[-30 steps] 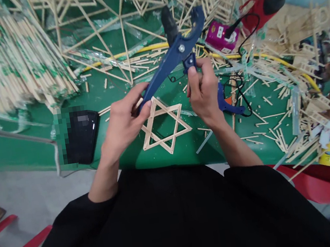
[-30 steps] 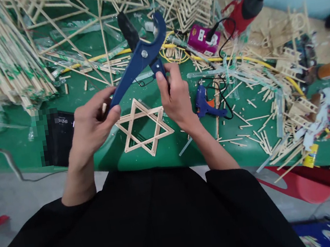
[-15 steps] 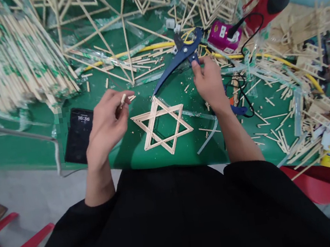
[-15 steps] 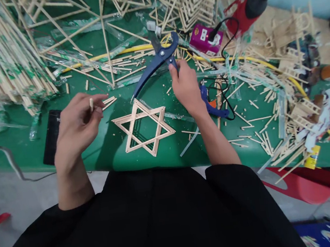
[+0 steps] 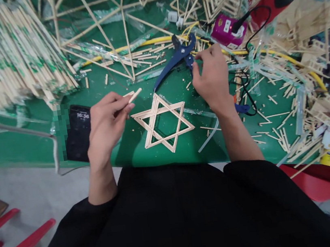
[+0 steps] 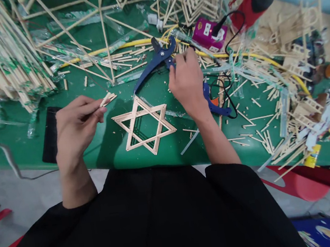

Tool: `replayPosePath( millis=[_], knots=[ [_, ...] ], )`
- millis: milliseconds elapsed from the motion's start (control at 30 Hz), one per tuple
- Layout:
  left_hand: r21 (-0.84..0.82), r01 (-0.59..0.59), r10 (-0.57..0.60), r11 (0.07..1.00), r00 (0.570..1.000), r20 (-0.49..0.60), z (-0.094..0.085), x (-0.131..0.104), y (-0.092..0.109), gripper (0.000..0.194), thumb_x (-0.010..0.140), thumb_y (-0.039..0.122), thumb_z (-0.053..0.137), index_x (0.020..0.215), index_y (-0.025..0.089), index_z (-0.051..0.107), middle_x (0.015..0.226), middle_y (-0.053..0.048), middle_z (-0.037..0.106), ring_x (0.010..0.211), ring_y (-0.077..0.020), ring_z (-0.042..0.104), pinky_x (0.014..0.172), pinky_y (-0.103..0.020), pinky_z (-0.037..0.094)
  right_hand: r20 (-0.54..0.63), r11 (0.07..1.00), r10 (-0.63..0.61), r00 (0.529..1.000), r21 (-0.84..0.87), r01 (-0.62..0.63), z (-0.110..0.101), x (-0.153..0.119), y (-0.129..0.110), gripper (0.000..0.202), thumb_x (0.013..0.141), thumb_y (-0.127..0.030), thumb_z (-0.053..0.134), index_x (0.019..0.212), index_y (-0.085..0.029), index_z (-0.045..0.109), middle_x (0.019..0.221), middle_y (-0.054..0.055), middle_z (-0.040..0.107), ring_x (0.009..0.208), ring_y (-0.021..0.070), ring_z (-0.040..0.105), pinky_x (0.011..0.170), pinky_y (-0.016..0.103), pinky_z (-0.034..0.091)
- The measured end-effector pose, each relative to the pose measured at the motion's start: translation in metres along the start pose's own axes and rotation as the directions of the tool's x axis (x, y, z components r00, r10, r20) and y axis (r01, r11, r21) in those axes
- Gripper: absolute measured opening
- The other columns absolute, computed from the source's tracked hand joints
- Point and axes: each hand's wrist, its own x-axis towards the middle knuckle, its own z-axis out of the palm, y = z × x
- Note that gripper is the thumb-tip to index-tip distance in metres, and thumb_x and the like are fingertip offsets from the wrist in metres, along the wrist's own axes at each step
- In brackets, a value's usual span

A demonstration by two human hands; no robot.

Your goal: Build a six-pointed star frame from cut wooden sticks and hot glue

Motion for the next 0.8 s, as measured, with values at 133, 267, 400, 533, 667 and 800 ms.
replayPosePath(
  millis=[133,267,400,533,667,800],
  knots=[
    [0.051,-0.159,0.159,0.986,0.987,0.006,0.008,-0.002,0.005,0.021,0.099,0.027,0.054,0.106,0.025,0.074,0.09,-0.005,0.06,0.075,-0.0153,0.058,0.064,-0.03,0.047,0.202,0.939,-0.265,0.943,0.275,0.205,-0.037,-0.021,-0.059,0.025,0.104,-0.041,0.04,0.111,-0.03,0.061,0.095,0.005,0.065,0.078,0.0177,0.059,0.076,0.036,0.053],
    [0.033,-0.217,0.214,0.976,0.973,0.084,0.015,-0.004,0.019,0.017,0.098,0.026,0.058,0.104,0.025,0.073,0.084,-0.003,0.056,0.071,-0.0134,0.056,0.06,-0.028,0.043,0.287,0.866,-0.437,0.852,0.392,0.312,-0.042,-0.044,-0.09,0.021,0.104,-0.033,0.044,0.109,-0.025,0.063,0.09,0.002,0.069,0.075,0.0144,0.063,0.067,0.029,0.05],
    [0.07,-0.226,0.22,0.971,0.971,0.088,0.02,-0.009,0.021,0.021,0.1,0.025,0.052,0.101,0.026,0.073,0.086,-0.003,0.059,0.074,-0.0147,0.058,0.062,-0.03,0.046,0.277,0.902,-0.392,0.877,0.305,0.306,-0.044,-0.059,-0.087,0.025,0.105,-0.031,0.042,0.103,-0.025,0.065,0.091,0.002,0.073,0.083,0.0157,0.068,0.072,0.03,0.052],
    [0.135,-0.235,0.243,0.963,0.969,-0.05,0.021,-0.017,0.0,0.027,0.104,0.026,0.044,0.11,0.027,0.07,0.097,-0.003,0.058,0.082,-0.0129,0.058,0.065,-0.03,0.046,0.126,0.953,-0.276,0.953,0.165,0.254,-0.068,-0.073,-0.051,0.026,0.101,-0.022,0.043,0.114,-0.024,0.065,0.102,0.01,0.071,0.098,0.023,0.068,0.082,0.039,0.056],
    [0.104,-0.084,0.097,0.991,0.987,-0.129,0.02,-0.021,-0.023,0.024,0.105,0.036,0.048,0.115,0.027,0.068,0.094,0.001,0.054,0.071,-0.0064,0.048,0.061,-0.028,0.039,0.049,0.989,-0.079,0.996,-0.122,0.085,-0.091,-0.096,0.01,0.041,0.097,-0.023,0.038,0.13,-0.029,0.063,0.111,0.016,0.068,0.104,0.0299,0.067,0.089,0.051,0.056],
    [0.094,-0.036,0.053,0.995,0.981,-0.186,0.026,-0.016,-0.031,0.028,0.105,0.042,0.049,0.115,0.026,0.069,0.086,0.001,0.052,0.071,-0.0073,0.045,0.062,-0.03,0.037,0.229,0.937,-0.09,0.969,-0.312,0.16,-0.097,-0.115,0.062,0.062,0.084,-0.034,0.055,0.143,-0.016,0.055,0.125,0.026,0.064,0.116,0.0402,0.063,0.094,0.056,0.056]
  ],
)
